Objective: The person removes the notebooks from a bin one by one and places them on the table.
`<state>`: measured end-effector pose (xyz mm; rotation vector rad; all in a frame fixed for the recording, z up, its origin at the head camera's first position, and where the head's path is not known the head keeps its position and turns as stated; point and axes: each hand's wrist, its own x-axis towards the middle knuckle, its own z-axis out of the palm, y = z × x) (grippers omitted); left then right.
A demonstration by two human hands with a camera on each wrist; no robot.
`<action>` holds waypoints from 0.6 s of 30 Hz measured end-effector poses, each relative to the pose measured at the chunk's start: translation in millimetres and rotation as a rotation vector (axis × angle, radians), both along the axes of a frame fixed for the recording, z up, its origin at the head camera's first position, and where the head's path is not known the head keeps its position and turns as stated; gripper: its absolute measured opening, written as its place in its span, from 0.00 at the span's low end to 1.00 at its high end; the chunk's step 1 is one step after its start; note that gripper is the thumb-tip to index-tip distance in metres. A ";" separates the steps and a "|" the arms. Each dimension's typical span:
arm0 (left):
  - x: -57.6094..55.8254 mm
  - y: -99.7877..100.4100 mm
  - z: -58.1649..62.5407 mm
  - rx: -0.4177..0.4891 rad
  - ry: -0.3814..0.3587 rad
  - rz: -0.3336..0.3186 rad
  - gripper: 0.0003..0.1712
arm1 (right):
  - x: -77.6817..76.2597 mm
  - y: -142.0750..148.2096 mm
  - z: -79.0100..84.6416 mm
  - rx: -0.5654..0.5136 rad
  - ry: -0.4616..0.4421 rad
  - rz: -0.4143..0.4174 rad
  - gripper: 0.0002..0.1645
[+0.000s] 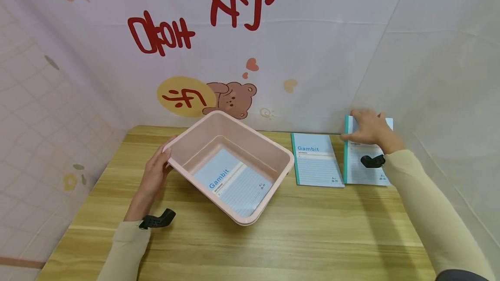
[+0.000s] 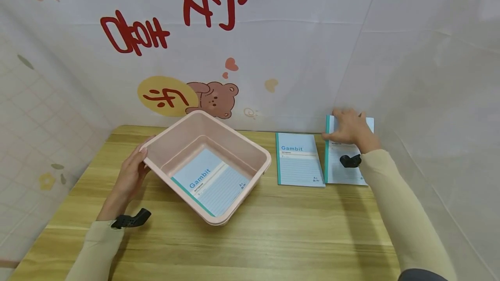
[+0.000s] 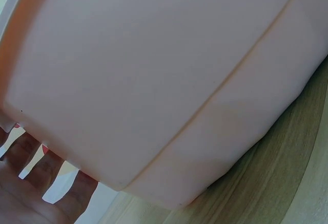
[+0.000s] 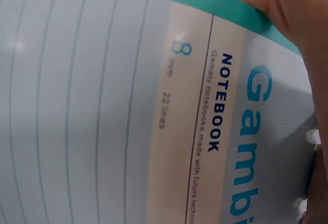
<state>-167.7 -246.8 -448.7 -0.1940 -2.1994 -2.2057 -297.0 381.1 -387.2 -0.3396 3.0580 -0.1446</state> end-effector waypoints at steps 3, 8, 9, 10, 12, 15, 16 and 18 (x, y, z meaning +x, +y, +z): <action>-0.3 0.3 0.6 0.006 -0.003 0.004 0.32 | -0.4 3.6 -12.6 0.013 -0.007 0.012 0.51; -0.3 -0.1 0.4 0.003 0.004 -0.002 0.32 | -6.8 10.2 -32.7 0.011 -0.012 0.013 0.53; -0.1 0.1 0.6 0.003 0.005 -0.004 0.33 | -8.4 11.8 -36.4 0.011 -0.020 0.011 0.54; -0.2 -0.1 0.3 0.003 0.006 -0.005 0.33 | -10.0 13.2 -40.2 0.013 -0.028 0.010 0.56; 0.2 0.0 0.1 0.006 0.004 -0.006 0.33 | -12.3 15.0 -47.0 0.008 -0.045 0.008 0.58; 0.7 -0.1 0.1 0.011 -0.001 -0.006 0.32 | -13.4 16.1 -56.2 0.017 -0.049 0.010 0.59; 0.8 -0.1 -0.1 0.013 -0.002 -0.005 0.32 | -13.2 15.9 -58.9 0.017 -0.045 0.010 0.59; 1.0 -0.1 -0.2 0.014 -0.002 -0.002 0.32 | -12.9 15.9 -63.8 0.017 -0.040 0.008 0.59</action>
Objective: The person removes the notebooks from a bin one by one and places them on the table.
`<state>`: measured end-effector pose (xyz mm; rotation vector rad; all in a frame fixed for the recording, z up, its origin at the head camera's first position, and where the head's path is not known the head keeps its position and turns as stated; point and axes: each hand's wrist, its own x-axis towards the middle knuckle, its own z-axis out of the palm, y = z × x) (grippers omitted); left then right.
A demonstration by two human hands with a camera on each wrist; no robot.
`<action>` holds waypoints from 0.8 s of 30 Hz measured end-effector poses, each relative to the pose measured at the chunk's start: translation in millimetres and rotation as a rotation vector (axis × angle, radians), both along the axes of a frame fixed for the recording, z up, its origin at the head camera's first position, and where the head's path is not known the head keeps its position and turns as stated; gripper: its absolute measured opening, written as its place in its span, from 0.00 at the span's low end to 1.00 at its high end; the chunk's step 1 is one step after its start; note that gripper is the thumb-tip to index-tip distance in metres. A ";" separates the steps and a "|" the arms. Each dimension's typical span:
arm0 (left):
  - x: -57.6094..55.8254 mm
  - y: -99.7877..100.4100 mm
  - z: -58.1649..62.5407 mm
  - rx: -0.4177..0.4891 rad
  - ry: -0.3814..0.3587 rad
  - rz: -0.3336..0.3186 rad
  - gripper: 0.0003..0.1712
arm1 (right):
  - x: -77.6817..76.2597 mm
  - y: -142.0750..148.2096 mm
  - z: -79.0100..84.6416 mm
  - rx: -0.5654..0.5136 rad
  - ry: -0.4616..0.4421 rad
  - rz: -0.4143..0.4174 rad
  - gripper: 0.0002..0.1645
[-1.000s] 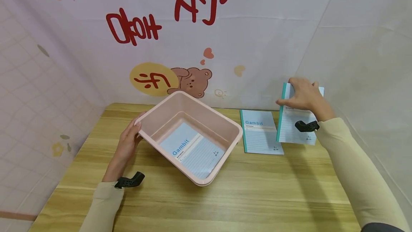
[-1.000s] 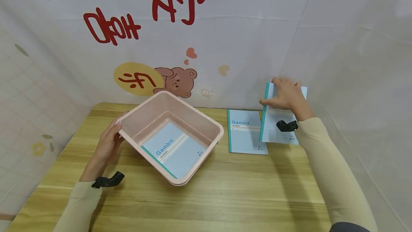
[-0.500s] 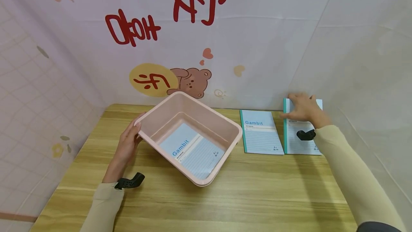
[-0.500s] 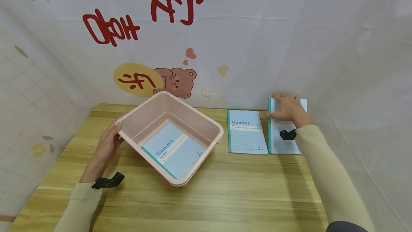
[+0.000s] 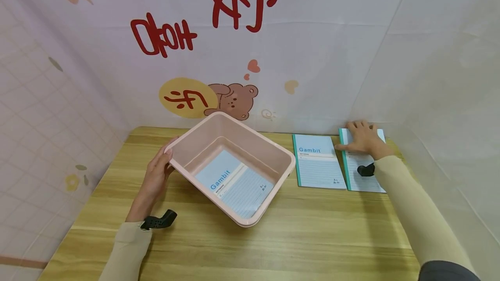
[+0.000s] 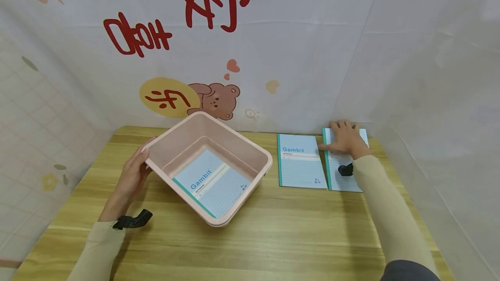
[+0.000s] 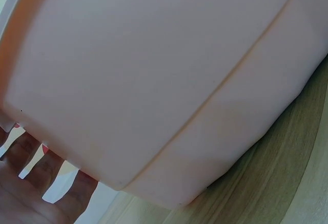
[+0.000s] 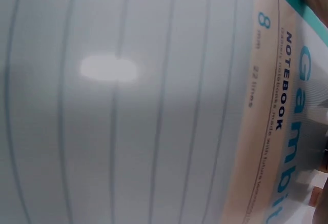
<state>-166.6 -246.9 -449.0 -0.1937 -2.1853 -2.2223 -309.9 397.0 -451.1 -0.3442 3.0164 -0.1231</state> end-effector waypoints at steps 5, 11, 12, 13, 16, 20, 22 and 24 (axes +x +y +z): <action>-0.2 -0.3 -1.6 -0.003 0.008 0.002 0.32 | 0.5 0.1 -11.1 -0.006 -0.011 -0.004 0.58; -0.4 0.2 -2.7 -0.002 0.012 0.006 0.32 | 2.3 -0.8 -17.4 -0.033 -0.025 0.010 0.55; -0.4 0.2 -2.8 -0.001 0.013 0.005 0.32 | 2.6 -1.0 -18.0 -0.035 -0.025 0.009 0.55; -0.5 0.0 -3.2 -0.001 0.015 0.004 0.32 | 2.6 -1.0 -18.5 -0.034 -0.028 0.007 0.55; -0.9 -0.6 -4.1 0.000 0.022 0.001 0.32 | 1.6 0.6 -21.0 -0.043 -0.042 -0.005 0.55; -1.4 -1.2 -5.0 0.002 0.025 -0.003 0.32 | 0.8 4.4 -24.7 -0.071 -0.053 -0.008 0.53; -1.4 -1.0 -4.9 0.001 0.025 -0.003 0.31 | 2.7 5.4 -24.9 -0.086 -0.049 -0.005 0.51; -1.4 -0.9 -4.6 0.001 0.024 -0.002 0.31 | 6.8 3.8 -22.1 -0.103 -0.041 -0.004 0.49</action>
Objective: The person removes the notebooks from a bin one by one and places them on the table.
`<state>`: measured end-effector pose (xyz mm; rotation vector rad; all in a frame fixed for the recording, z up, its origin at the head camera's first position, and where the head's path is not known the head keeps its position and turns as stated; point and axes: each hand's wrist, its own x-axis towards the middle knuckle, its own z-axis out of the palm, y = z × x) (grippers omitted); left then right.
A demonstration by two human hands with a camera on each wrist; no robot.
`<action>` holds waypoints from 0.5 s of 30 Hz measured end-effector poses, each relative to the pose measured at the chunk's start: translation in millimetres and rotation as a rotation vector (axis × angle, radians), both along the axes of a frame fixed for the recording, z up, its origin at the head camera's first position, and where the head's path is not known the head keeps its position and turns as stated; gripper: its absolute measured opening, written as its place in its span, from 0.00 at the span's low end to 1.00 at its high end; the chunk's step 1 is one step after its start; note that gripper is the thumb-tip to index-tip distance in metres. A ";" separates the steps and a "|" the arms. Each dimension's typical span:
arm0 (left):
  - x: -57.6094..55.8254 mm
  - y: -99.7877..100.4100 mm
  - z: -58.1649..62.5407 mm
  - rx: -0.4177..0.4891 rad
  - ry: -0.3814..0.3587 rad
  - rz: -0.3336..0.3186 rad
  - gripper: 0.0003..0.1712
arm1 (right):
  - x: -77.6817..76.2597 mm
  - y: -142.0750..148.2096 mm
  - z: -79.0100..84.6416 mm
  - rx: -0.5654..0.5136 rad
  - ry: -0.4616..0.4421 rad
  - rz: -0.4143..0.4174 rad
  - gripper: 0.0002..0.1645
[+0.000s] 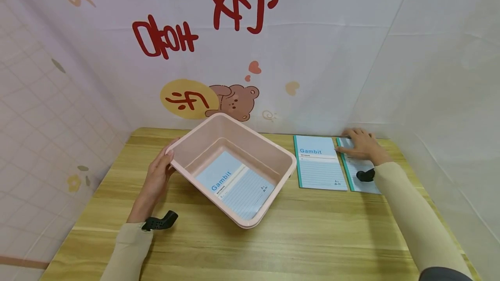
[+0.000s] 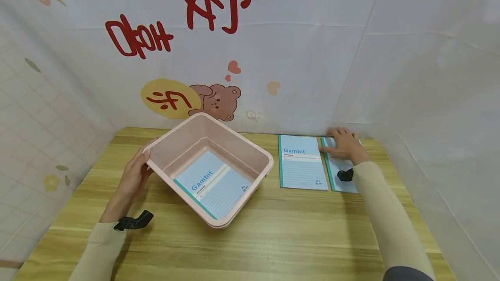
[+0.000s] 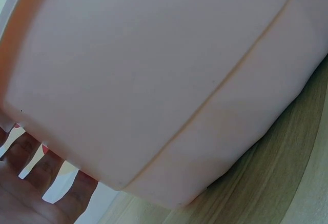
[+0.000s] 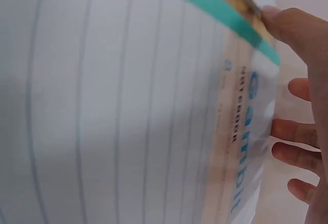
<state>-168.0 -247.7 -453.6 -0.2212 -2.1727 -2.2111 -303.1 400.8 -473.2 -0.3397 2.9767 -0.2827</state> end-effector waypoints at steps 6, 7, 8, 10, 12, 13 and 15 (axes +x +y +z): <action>0.4 1.0 2.2 -0.005 -0.001 0.002 0.33 | 7.8 -1.3 4.7 -0.078 0.033 0.003 0.46; 0.5 1.2 2.6 -0.005 -0.001 0.003 0.33 | 8.3 -1.1 4.8 -0.086 0.040 0.006 0.46; 0.5 1.3 2.7 -0.005 0.000 0.003 0.34 | 8.7 -0.8 4.7 -0.093 0.047 0.009 0.46; 0.5 1.3 2.7 -0.008 0.000 0.003 0.33 | 9.4 0.0 4.7 -0.098 0.051 0.014 0.46; 0.6 1.4 2.4 -0.009 0.003 0.007 0.33 | 10.5 0.3 5.4 -0.100 0.057 0.017 0.47; 0.8 1.5 2.3 -0.009 0.004 0.007 0.32 | 10.9 0.5 5.8 -0.102 0.059 0.015 0.48; 0.8 1.2 1.5 -0.012 0.005 0.007 0.31 | 12.3 -0.1 6.7 -0.104 0.065 0.015 0.49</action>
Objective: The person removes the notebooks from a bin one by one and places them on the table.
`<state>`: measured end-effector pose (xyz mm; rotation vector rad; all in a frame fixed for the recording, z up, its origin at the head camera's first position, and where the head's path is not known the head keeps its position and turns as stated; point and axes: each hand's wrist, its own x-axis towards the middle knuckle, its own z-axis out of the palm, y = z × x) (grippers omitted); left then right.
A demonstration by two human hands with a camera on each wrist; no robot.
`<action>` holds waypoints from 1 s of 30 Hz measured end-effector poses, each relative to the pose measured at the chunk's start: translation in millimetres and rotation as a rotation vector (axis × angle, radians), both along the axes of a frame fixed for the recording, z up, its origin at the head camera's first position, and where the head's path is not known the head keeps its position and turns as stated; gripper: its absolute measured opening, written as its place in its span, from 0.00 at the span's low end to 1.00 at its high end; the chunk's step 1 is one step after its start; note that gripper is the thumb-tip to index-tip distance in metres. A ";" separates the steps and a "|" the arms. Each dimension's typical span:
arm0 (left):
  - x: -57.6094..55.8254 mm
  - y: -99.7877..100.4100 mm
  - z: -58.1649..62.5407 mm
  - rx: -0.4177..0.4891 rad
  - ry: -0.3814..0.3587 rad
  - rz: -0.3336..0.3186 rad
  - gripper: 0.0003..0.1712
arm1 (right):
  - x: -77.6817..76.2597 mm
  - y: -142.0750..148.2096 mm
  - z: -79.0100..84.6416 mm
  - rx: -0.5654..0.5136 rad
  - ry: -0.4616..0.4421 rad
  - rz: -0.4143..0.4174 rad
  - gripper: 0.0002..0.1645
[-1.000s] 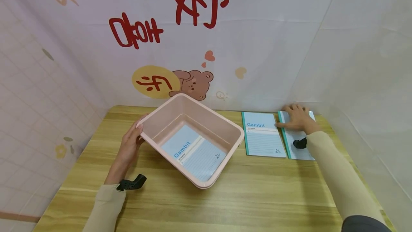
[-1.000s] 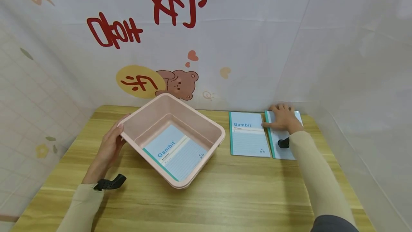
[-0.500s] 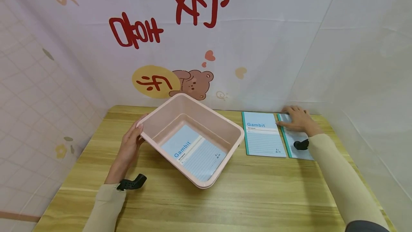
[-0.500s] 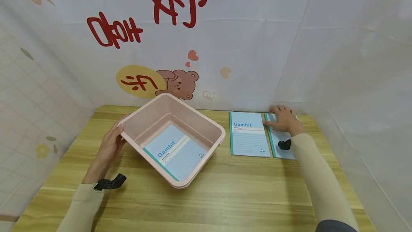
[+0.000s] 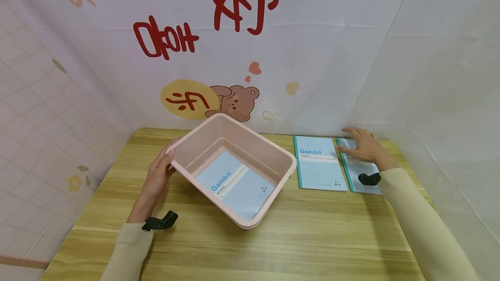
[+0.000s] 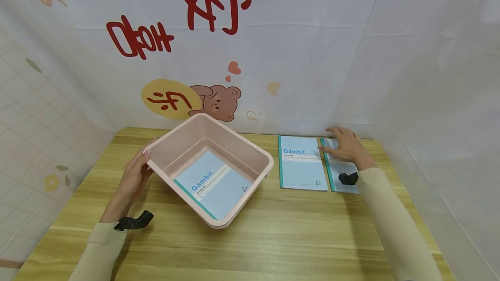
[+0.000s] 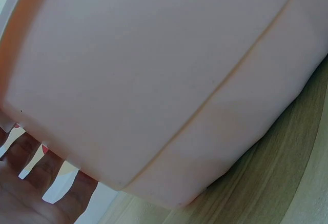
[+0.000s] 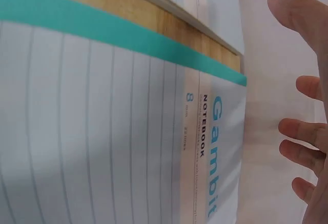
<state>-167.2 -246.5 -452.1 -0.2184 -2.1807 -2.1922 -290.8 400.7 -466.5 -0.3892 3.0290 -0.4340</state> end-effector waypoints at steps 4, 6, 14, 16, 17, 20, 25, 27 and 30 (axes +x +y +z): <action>-0.1 -0.7 -1.5 -0.001 -0.001 0.002 0.31 | 5.1 -4.2 1.8 -0.013 0.016 0.002 0.53; -0.1 -0.9 -1.9 -0.005 -0.004 0.002 0.30 | 8.9 -7.4 3.7 -0.020 0.020 0.005 0.54; 0.7 -0.6 -1.0 -0.011 -0.003 -0.002 0.31 | 20.3 -18.4 15.6 -0.004 0.037 0.020 0.57; 0.9 -0.5 -0.8 -0.011 -0.002 -0.001 0.31 | 22.5 -21.5 18.5 0.002 0.036 0.023 0.58; 1.0 -0.3 -0.8 -0.011 -0.003 -0.001 0.31 | 23.5 -23.2 19.9 0.003 0.034 0.023 0.58; 1.1 -0.4 -0.7 -0.010 -0.002 -0.001 0.31 | 25.8 -29.4 25.0 -0.002 0.034 0.024 0.58; 1.2 -0.9 -0.1 -0.009 -0.002 -0.002 0.32 | 28.8 -44.4 35.5 -0.020 0.066 0.042 0.57; 1.3 -0.9 0.3 -0.014 -0.004 -0.002 0.32 | 29.8 -51.0 39.7 -0.033 0.078 0.052 0.57; 1.5 -0.6 0.4 -0.015 -0.008 -0.004 0.32 | 30.3 -60.4 44.8 -0.049 0.102 0.066 0.57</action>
